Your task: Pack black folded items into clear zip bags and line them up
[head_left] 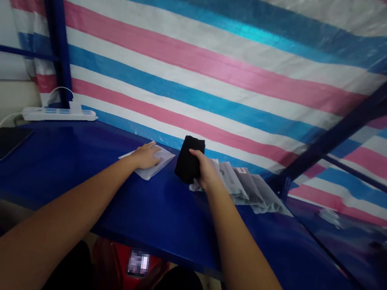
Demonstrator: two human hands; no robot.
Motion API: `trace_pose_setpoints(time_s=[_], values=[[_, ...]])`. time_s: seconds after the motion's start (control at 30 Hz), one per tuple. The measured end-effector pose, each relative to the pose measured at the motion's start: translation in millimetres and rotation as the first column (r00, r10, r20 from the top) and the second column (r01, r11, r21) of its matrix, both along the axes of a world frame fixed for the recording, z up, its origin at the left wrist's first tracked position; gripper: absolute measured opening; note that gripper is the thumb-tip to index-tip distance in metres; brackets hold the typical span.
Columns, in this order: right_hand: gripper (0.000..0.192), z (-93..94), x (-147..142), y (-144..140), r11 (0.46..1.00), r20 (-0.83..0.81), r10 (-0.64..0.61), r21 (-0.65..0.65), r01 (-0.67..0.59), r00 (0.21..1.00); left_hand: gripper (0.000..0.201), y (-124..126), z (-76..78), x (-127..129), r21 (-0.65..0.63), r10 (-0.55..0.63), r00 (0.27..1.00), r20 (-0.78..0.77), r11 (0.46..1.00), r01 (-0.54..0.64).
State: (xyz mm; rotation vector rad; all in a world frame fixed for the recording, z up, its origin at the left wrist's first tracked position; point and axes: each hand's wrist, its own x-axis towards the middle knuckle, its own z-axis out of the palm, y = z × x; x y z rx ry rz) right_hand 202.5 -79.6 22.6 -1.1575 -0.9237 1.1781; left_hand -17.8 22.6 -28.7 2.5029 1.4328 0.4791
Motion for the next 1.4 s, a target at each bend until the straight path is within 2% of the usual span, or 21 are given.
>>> trace_pose_setpoints(time_s=[0.17,0.33,0.47,0.63,0.7,0.83,0.9,1.0,1.07,1.17,1.23,1.33,1.4], values=[[0.034,-6.6,-6,2,1.0,0.029,0.019,-0.017,-0.019,0.999,0.079,-4,0.7,2,0.005,0.054,0.995,-0.084,0.999,-0.053],[0.036,-9.2,-8,2,1.0,0.043,0.018,-0.019,-0.018,0.999,0.098,0,-4.1,0,-0.042,0.055,0.996,-0.066,0.997,-0.058],[0.037,-10.1,-8,3,0.999,0.053,0.023,-0.038,-0.021,0.998,0.107,0,-0.5,-2,-0.027,0.044,0.996,-0.078,0.999,-0.046],[0.038,-10.6,-10,3,0.998,0.079,0.03,-0.051,-0.026,0.996,0.09,-8,7.8,2,0.092,0.069,0.99,-0.123,0.994,-0.058],[0.037,-10.1,-11,3,0.998,0.075,0.023,-0.056,-0.019,0.997,0.085,-10,7.9,4,0.091,0.062,0.99,-0.129,0.995,-0.051],[0.036,-8.3,-13,1,0.998,0.076,0.016,-0.062,-0.011,0.997,0.088,-10,3.3,4,-0.027,0.053,0.989,-0.138,0.998,-0.057],[0.035,-8.1,-13,1,0.998,0.072,0.022,-0.06,-0.017,0.997,0.09,-7,0.6,4,-0.047,0.07,0.99,-0.124,0.996,-0.076],[0.036,-10.1,-13,2,0.999,0.082,0.018,-0.051,-0.014,0.996,0.094,-4,-1.0,4,-0.002,0.118,0.991,-0.061,0.993,-0.119],[0.039,-12.6,-13,5,1.0,0.079,-0.002,-0.023,0.003,0.997,0.094,-3,1.1,5,0.075,0.125,0.992,0.011,0.989,-0.125],[0.046,-16.0,-10,10,0.997,0.033,-0.062,0.052,0.06,0.998,0.081,-8,9.0,8,0.209,0.054,0.989,0.136,0.974,-0.082],[0.049,-16.8,-9,13,0.99,0.003,-0.103,0.093,0.102,0.995,0.072,-15,15.3,10,0.225,-0.03,0.981,0.191,0.974,-0.014],[0.05,-16.1,-8,14,0.984,-0.013,-0.137,0.117,0.138,0.99,0.065,-26,20.8,12,0.12,-0.138,0.97,0.201,0.986,0.115],[0.051,-15.3,-8,13,0.983,-0.005,-0.148,0.112,0.148,0.989,0.061,-29,20.9,13,0.027,-0.157,0.976,0.151,0.988,0.155]])
